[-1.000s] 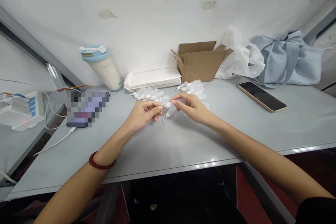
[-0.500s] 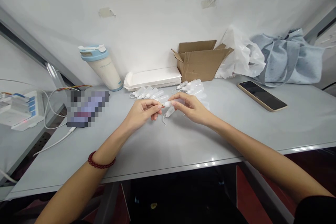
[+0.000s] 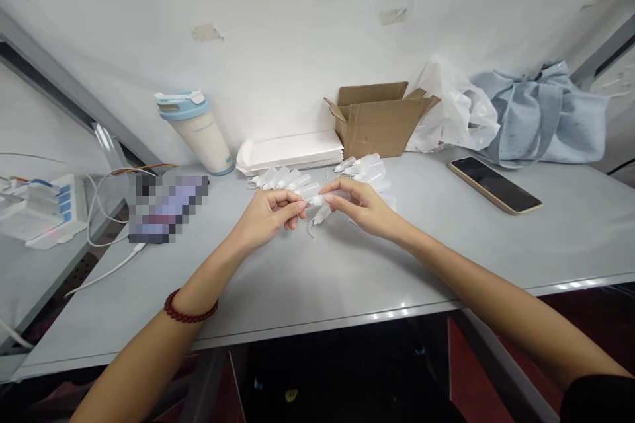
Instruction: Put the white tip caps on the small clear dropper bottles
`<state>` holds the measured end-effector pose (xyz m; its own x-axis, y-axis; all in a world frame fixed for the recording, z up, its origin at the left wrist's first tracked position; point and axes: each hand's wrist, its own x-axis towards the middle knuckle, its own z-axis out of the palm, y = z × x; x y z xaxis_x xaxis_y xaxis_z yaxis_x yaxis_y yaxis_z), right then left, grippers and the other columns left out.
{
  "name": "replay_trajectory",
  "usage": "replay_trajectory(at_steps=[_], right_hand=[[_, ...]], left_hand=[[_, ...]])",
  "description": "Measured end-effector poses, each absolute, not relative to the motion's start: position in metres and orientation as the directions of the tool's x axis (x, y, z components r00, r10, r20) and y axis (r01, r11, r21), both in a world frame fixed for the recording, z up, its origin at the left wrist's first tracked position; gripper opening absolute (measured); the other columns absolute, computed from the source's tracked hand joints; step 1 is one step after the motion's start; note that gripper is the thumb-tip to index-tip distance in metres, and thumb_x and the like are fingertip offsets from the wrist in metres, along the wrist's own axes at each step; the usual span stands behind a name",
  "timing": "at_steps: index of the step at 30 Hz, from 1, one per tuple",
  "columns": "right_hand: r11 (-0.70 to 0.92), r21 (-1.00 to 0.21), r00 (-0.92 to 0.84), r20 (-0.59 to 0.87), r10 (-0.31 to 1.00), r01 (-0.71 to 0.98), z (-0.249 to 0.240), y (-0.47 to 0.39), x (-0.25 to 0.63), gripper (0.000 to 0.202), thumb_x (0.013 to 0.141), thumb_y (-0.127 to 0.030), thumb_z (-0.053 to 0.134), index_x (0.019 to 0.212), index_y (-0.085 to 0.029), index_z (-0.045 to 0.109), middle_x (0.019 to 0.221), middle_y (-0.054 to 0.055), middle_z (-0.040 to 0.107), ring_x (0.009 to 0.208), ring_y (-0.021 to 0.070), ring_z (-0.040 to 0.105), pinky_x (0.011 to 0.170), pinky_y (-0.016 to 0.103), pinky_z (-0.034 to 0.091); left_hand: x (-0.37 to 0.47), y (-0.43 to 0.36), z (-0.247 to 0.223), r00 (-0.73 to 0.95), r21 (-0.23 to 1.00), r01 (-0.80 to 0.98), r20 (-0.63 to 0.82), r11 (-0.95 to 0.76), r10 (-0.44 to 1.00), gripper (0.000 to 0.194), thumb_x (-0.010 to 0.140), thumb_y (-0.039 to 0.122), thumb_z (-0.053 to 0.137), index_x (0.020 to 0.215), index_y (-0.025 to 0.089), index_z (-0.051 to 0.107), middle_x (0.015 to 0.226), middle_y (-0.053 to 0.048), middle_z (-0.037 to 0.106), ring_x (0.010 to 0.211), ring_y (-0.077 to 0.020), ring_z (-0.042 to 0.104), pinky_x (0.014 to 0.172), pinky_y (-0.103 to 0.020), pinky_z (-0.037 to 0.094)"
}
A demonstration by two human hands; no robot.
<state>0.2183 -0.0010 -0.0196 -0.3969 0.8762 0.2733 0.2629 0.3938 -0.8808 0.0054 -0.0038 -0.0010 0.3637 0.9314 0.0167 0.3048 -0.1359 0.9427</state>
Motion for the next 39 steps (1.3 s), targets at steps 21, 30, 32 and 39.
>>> replay_trajectory(at_steps=[21, 30, 32, 39], right_hand=[[0.511, -0.776, -0.403, 0.361, 0.841, 0.370, -0.045, 0.012, 0.219, 0.047, 0.084, -0.027, 0.065, 0.126, -0.019, 0.046, 0.102, 0.008, 0.067, 0.085, 0.0203, 0.063, 0.070, 0.035, 0.051], [0.781, -0.323, -0.695, 0.358, 0.624, 0.535, -0.052, 0.019, 0.223, 0.033, 0.083, 0.002, 0.049, 0.107, -0.013, 0.066, 0.105, 0.013, 0.070, 0.095, 0.0252, 0.056, 0.083, 0.041, 0.048], [0.773, -0.309, -0.701, 0.327, 0.634, 0.554, -0.052, 0.019, 0.223, 0.031, 0.083, 0.001, 0.052, 0.107, -0.013, 0.067, 0.103, 0.013, 0.070, 0.095, 0.0250, 0.056, 0.083, 0.040, 0.047], [0.774, -0.282, -0.697, 0.337, 0.633, 0.567, -0.050, 0.014, 0.222, 0.022, 0.089, -0.011, 0.053, 0.108, -0.011, 0.064, 0.098, 0.015, 0.067, 0.093, 0.0262, 0.054, 0.084, 0.042, 0.048]], left_hand=[[-0.006, 0.015, -0.007, 0.099, 0.981, 0.144, 0.113, -0.126, 0.989, 0.017, 0.071, 0.031, 0.072, 0.071, 0.014, 0.069, 0.062, 0.000, 0.063, 0.048, -0.0089, 0.050, 0.051, -0.024, 0.043], [-0.014, 0.032, -0.025, -0.238, 0.979, 0.204, 0.050, -0.001, 0.970, 0.013, 0.071, 0.024, 0.067, 0.076, 0.013, 0.072, 0.058, 0.001, 0.062, 0.045, -0.0089, 0.048, 0.044, -0.022, 0.036], [-0.011, 0.031, -0.026, -0.221, 0.975, 0.218, 0.015, 0.034, 0.975, 0.019, 0.072, 0.023, 0.065, 0.085, 0.011, 0.073, 0.062, -0.001, 0.065, 0.045, -0.0091, 0.049, 0.043, -0.022, 0.036], [-0.015, 0.027, -0.017, -0.235, 0.971, 0.238, 0.087, -0.029, 0.968, 0.024, 0.071, 0.018, 0.061, 0.092, 0.011, 0.071, 0.063, 0.001, 0.065, 0.046, -0.0089, 0.051, 0.045, -0.021, 0.038]])
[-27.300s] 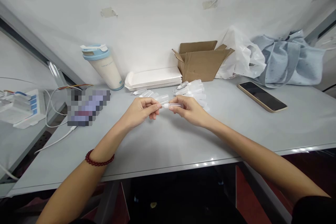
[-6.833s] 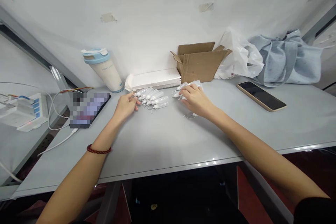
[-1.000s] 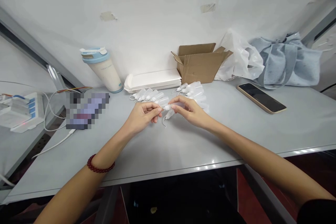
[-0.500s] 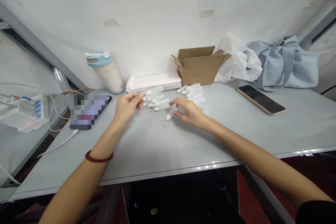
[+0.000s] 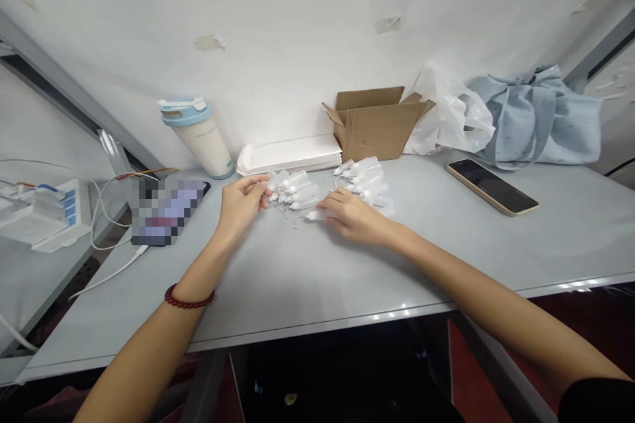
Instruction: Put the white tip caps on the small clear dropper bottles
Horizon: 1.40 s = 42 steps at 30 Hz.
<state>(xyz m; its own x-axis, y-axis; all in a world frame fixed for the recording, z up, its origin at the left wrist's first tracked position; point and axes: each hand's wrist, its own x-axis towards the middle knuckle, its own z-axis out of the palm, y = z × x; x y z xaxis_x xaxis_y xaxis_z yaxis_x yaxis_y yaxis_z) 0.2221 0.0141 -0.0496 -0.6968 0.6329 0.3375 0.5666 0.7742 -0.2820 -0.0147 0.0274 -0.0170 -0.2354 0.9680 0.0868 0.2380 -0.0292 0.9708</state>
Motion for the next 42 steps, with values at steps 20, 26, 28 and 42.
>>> replay_trajectory(at_steps=[20, 26, 28, 42], right_hand=[[0.744, -0.466, -0.470, 0.580, 0.666, 0.479, -0.042, 0.018, 0.228, 0.020, 0.093, -0.016, 0.047, 0.111, -0.017, 0.056, 0.105, 0.014, 0.063, 0.097, 0.0247, 0.062, 0.081, 0.043, 0.054], [0.741, -0.457, -0.471, 0.576, 0.668, 0.493, -0.043, 0.018, 0.227, 0.021, 0.092, -0.015, 0.047, 0.111, -0.019, 0.056, 0.106, 0.013, 0.063, 0.098, 0.0253, 0.061, 0.081, 0.044, 0.054], [0.748, -0.450, -0.481, 0.577, 0.660, 0.488, -0.043, 0.018, 0.227, 0.021, 0.092, -0.015, 0.047, 0.111, -0.019, 0.056, 0.105, 0.013, 0.063, 0.098, 0.0255, 0.061, 0.081, 0.044, 0.053], [0.781, -0.432, -0.526, 0.579, 0.623, 0.450, -0.046, 0.018, 0.226, 0.022, 0.092, -0.014, 0.046, 0.112, -0.018, 0.055, 0.107, 0.013, 0.062, 0.099, 0.0253, 0.060, 0.084, 0.045, 0.052]], left_hand=[[-0.013, 0.017, -0.012, 0.375, 0.942, 0.334, -0.106, -0.028, 0.921, 0.036, 0.080, 0.049, 0.067, 0.075, 0.014, 0.068, 0.069, -0.004, 0.065, 0.052, -0.0104, 0.054, 0.047, -0.022, 0.040], [-0.010, 0.014, -0.011, 0.416, 0.945, 0.326, -0.121, -0.024, 0.901, 0.033, 0.080, 0.047, 0.068, 0.078, 0.014, 0.069, 0.071, -0.005, 0.065, 0.053, -0.0113, 0.054, 0.047, -0.023, 0.040], [-0.009, 0.014, -0.011, 0.405, 0.948, 0.316, -0.108, -0.028, 0.908, 0.032, 0.080, 0.046, 0.068, 0.076, 0.014, 0.068, 0.070, -0.004, 0.065, 0.053, -0.0111, 0.053, 0.048, -0.024, 0.041], [-0.005, 0.012, -0.013, 0.380, 0.963, 0.265, -0.070, -0.036, 0.922, 0.030, 0.081, 0.044, 0.066, 0.074, 0.015, 0.066, 0.072, -0.003, 0.064, 0.053, -0.0100, 0.053, 0.051, -0.024, 0.043]])
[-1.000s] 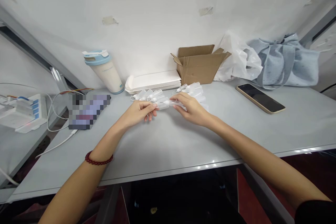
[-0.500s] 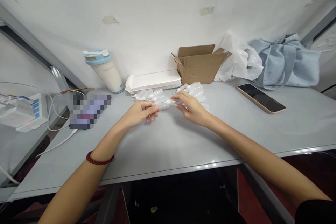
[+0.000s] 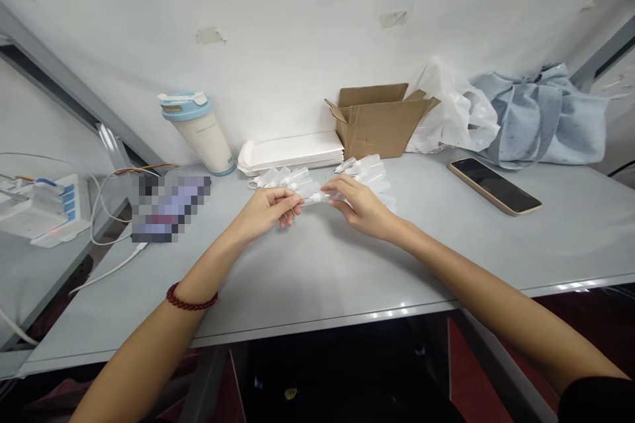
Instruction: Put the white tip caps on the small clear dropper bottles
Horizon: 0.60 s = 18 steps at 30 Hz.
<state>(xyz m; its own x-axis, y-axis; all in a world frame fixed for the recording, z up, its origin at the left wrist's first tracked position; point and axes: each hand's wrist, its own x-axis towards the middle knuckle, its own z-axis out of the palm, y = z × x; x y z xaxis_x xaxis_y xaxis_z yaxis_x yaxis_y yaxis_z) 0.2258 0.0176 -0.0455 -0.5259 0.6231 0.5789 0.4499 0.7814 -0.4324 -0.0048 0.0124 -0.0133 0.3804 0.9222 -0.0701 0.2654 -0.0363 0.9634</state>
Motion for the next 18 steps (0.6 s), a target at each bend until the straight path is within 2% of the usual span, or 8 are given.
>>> replay_trajectory(at_steps=[11, 18], right_hand=[[0.769, -0.449, -0.520, 0.567, 0.639, 0.455, -0.0442, 0.0173, 0.2257, 0.023, 0.092, -0.014, 0.045, 0.112, -0.019, 0.055, 0.107, 0.013, 0.062, 0.099, 0.0260, 0.060, 0.085, 0.046, 0.052], [0.788, -0.412, -0.533, 0.582, 0.614, 0.457, -0.0455, 0.0163, 0.2248, 0.024, 0.091, -0.010, 0.044, 0.111, -0.018, 0.054, 0.106, 0.014, 0.060, 0.098, 0.0247, 0.060, 0.082, 0.043, 0.053]], left_hand=[[-0.0044, 0.0106, -0.0108, 0.378, 0.959, 0.282, -0.082, -0.030, 0.922, 0.029, 0.082, 0.043, 0.066, 0.073, 0.015, 0.065, 0.071, -0.002, 0.063, 0.053, -0.0101, 0.053, 0.051, -0.024, 0.042], [-0.0035, 0.0101, -0.0105, 0.378, 0.958, 0.286, -0.080, -0.035, 0.922, 0.029, 0.081, 0.042, 0.066, 0.071, 0.015, 0.065, 0.070, -0.002, 0.064, 0.052, -0.0099, 0.053, 0.050, -0.024, 0.042]])
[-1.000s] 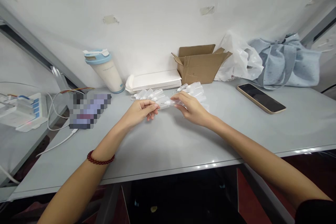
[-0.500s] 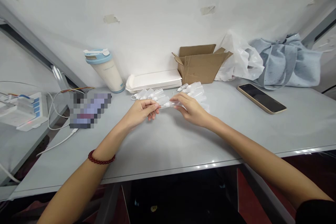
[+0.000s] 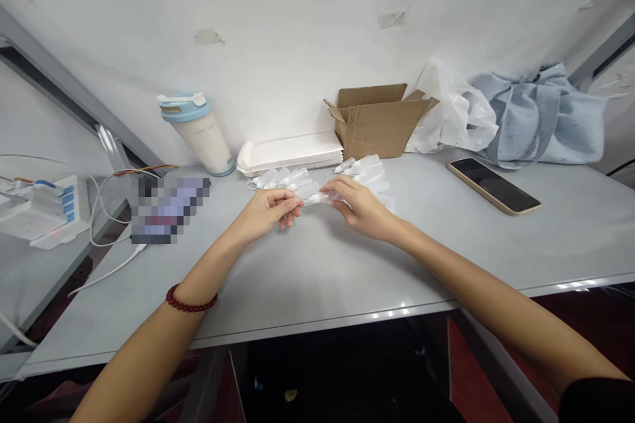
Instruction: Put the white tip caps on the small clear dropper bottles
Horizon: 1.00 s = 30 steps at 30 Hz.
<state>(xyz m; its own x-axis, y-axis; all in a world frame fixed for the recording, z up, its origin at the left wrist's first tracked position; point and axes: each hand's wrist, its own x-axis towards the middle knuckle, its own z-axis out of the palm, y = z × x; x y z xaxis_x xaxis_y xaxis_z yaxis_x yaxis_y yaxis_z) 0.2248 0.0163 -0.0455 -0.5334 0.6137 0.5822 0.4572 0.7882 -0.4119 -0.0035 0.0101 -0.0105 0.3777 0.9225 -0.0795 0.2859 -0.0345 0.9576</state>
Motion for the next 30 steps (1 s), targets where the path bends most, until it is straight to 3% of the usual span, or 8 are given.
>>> replay_trajectory(at_steps=[11, 19, 30], right_hand=[[0.795, -0.369, -0.559, 0.568, 0.603, 0.482, -0.052, 0.012, 0.220, 0.034, 0.089, -0.004, 0.040, 0.116, -0.019, 0.053, 0.108, 0.013, 0.057, 0.099, 0.0240, 0.060, 0.085, 0.043, 0.054], [0.830, -0.287, -0.546, 0.643, 0.537, 0.479, -0.057, 0.010, 0.217, 0.037, 0.087, 0.000, 0.039, 0.118, -0.018, 0.050, 0.107, 0.013, 0.059, 0.098, 0.0229, 0.061, 0.080, 0.041, 0.056], [0.818, -0.278, -0.533, 0.646, 0.547, 0.503, -0.059, 0.008, 0.217, 0.038, 0.086, 0.001, 0.039, 0.117, -0.019, 0.050, 0.108, 0.013, 0.060, 0.101, 0.0228, 0.061, 0.079, 0.039, 0.056]], left_hand=[[-0.001, 0.010, -0.013, 0.381, 0.946, 0.322, -0.086, -0.045, 0.921, 0.028, 0.082, 0.040, 0.064, 0.070, 0.015, 0.066, 0.060, -0.002, 0.061, 0.051, -0.0099, 0.052, 0.051, -0.023, 0.041], [0.004, 0.006, -0.014, 0.362, 0.957, 0.286, -0.067, -0.043, 0.930, 0.025, 0.081, 0.036, 0.065, 0.069, 0.014, 0.065, 0.060, -0.001, 0.061, 0.049, -0.0088, 0.051, 0.051, -0.023, 0.041], [0.006, 0.002, -0.014, 0.379, 0.963, 0.260, -0.038, -0.067, 0.925, 0.023, 0.081, 0.034, 0.065, 0.068, 0.014, 0.064, 0.059, 0.000, 0.060, 0.049, -0.0086, 0.051, 0.050, -0.023, 0.043]])
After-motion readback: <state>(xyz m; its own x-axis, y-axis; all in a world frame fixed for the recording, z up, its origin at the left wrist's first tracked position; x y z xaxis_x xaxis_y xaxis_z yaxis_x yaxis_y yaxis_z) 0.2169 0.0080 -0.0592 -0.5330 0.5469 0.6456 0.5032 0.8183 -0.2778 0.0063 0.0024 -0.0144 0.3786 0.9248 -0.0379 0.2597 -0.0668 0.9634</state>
